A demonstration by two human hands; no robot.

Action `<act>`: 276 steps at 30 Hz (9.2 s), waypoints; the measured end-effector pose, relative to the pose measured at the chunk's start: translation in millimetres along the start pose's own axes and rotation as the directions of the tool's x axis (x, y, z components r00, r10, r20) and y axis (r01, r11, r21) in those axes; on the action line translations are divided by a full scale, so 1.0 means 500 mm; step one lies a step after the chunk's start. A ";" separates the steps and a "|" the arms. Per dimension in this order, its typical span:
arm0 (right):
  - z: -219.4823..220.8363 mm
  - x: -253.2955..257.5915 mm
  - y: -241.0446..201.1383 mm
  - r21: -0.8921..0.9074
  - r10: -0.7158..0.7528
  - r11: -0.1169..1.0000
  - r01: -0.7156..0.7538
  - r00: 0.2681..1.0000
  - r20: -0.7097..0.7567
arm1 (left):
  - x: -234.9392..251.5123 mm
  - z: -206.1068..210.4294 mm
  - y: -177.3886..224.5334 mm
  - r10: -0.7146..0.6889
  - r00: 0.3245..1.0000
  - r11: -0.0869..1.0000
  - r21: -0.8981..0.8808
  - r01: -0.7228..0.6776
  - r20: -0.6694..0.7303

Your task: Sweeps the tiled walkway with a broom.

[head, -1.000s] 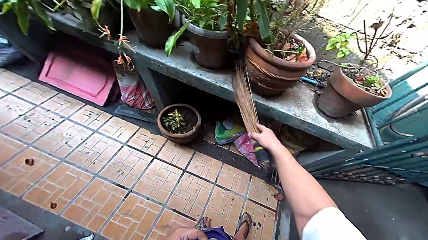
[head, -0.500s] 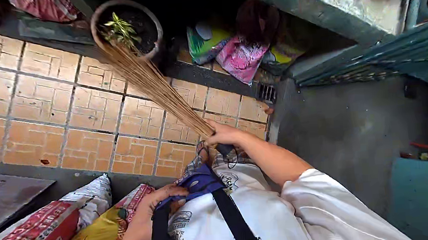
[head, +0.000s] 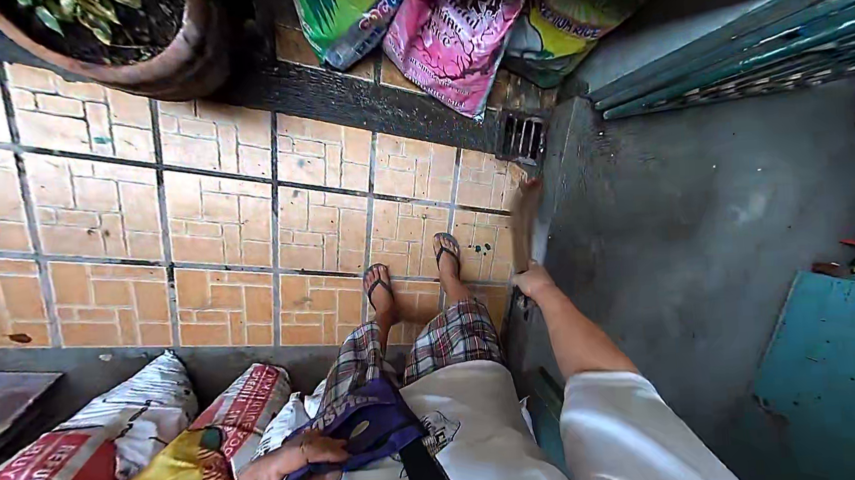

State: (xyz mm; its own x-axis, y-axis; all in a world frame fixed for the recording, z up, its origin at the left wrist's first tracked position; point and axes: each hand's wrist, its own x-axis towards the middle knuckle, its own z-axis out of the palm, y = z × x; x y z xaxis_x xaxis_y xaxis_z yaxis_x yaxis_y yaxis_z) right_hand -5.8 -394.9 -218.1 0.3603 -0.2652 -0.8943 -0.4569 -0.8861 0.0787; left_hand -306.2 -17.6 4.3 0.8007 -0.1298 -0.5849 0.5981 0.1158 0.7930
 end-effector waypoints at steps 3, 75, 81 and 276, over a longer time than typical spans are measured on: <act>-0.007 -0.040 0.023 0.016 -0.222 0.975 0.223 0.955 0.199 | 0.049 0.024 0.019 -0.030 0.999 1.000 -0.008 0.030 0.033; 0.397 -0.336 -0.625 0.540 -0.147 0.839 0.064 0.983 0.113 | -0.285 0.007 -0.272 -0.081 0.679 0.828 -0.428 -0.361 -0.729; 0.695 -0.370 -0.905 0.035 -0.230 0.958 0.284 0.690 0.686 | -0.232 0.009 -0.199 -0.234 0.629 0.819 -0.499 -0.284 -0.741; 1.595 -1.188 -2.591 -0.489 -0.277 0.703 0.516 0.832 0.480 | -0.711 -1.831 -0.159 -0.218 -0.007 0.872 -0.192 -0.451 -0.976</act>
State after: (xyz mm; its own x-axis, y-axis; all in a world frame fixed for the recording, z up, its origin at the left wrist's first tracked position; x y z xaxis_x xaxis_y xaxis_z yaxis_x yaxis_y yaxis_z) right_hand -276.6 1213.7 -140.3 0.0361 0.2070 -0.9777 0.2628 -0.9458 -0.1906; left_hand -606.2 920.9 -6.7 -0.1017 0.9366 -0.3354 0.1670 0.3485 0.9223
